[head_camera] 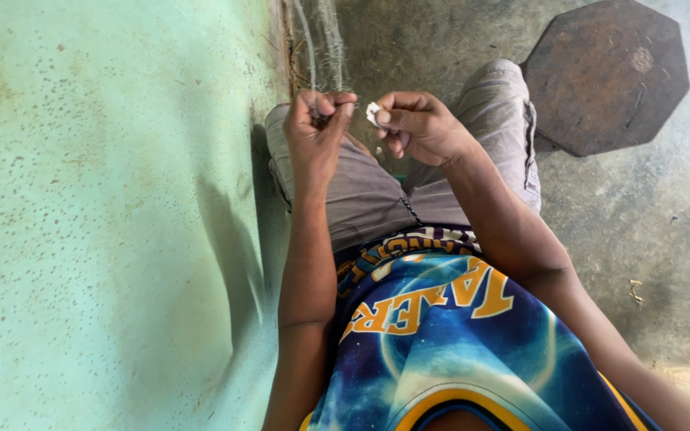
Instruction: The person sits on a small stool and repairs a fishing net using a white plastic tool. They repeatedly pull threads through the mesh, secure knots, and trim excess material while working on a section of the net held against a wall.
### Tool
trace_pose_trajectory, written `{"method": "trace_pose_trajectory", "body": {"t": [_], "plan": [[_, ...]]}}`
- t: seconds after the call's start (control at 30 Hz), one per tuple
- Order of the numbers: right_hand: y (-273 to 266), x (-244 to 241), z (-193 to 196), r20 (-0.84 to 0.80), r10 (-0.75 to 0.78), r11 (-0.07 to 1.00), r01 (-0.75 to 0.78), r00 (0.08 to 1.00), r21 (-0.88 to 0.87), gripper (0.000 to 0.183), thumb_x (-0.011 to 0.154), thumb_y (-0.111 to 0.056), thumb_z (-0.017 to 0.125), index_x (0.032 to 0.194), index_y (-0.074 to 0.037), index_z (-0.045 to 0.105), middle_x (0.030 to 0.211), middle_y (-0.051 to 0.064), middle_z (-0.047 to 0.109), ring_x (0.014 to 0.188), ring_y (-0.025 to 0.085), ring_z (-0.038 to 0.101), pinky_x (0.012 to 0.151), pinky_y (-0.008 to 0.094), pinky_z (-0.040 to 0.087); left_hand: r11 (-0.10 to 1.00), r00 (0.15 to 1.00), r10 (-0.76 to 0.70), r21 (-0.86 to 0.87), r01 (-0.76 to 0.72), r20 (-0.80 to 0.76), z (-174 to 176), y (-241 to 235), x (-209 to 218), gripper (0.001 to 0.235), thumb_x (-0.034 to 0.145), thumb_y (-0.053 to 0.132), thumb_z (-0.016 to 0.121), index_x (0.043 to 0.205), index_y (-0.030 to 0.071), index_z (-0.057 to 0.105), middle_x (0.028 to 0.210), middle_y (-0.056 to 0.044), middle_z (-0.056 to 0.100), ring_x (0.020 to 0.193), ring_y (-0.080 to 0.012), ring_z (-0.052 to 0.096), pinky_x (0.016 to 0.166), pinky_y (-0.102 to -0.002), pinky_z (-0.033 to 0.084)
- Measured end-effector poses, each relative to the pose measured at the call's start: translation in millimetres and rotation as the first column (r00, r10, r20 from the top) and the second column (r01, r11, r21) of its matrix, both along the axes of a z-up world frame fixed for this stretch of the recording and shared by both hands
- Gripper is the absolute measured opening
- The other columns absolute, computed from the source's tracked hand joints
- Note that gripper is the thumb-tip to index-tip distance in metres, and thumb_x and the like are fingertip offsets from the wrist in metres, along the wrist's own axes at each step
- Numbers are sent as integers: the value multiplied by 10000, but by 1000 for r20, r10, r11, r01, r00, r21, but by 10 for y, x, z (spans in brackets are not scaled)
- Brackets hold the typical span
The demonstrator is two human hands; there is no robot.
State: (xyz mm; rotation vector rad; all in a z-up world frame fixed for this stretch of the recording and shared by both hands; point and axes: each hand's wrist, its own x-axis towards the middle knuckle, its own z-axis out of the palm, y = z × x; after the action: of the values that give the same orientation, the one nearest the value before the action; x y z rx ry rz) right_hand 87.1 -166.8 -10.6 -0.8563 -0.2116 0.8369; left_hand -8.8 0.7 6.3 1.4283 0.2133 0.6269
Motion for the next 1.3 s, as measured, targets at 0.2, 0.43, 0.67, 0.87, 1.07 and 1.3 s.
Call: {"method": "trace_pose_trajectory", "body": {"t": [0.2,0.43,0.67,0.87,1.07,1.3], "plan": [[-1034,757,-393,183,-229,966,246,956,-78,109,1023,-95,742,1127,-118,767,822,16,695,561,62,541,468,179,418,989,999,52,-138,-50,10,78,135,-176,311,957,-2,735,894,163,479,1039,-157,780,583,-69,536,507,-213,428],[-2083,1161,-654,629,-355,365,722,691,-587,237,1033,-51,696,1269,-43,701,826,3,768,539,60,664,493,193,626,965,996,73,-255,-56,55,82,217,-278,339,971,-71,704,909,156,460,1057,-203,743,671,-123,600,598,-224,475],[-2526,1355,-1260,573,-301,355,647,762,-675,291,989,-260,707,1213,-74,716,921,33,788,620,93,769,494,216,622,969,995,31,-247,-6,98,170,245,-329,328,982,-5,756,946,167,479,1070,-190,726,749,-116,615,651,-224,499],[-1933,1165,-1488,963,-10,139,954,270,-266,116,852,-115,721,917,-124,818,879,17,790,804,178,728,704,342,563,937,980,-37,-334,102,194,296,221,-353,341,972,-59,744,923,176,502,1064,-143,755,766,-92,582,683,-243,495],[-126,207,-1344,820,271,808,344,504,-478,274,909,-72,754,1177,-13,752,969,227,744,905,423,722,807,547,550,910,956,-66,-375,175,287,249,122,-246,349,946,-92,716,929,162,477,1059,-174,743,638,-59,583,650,-225,505],[330,-67,-1474,514,692,635,-89,507,-767,366,1044,-303,610,1364,-140,679,1292,198,703,1214,443,666,1056,588,525,801,927,-112,-519,297,359,-233,335,-245,258,989,30,679,950,179,471,1092,-173,733,527,-59,475,717,-300,479]]}}
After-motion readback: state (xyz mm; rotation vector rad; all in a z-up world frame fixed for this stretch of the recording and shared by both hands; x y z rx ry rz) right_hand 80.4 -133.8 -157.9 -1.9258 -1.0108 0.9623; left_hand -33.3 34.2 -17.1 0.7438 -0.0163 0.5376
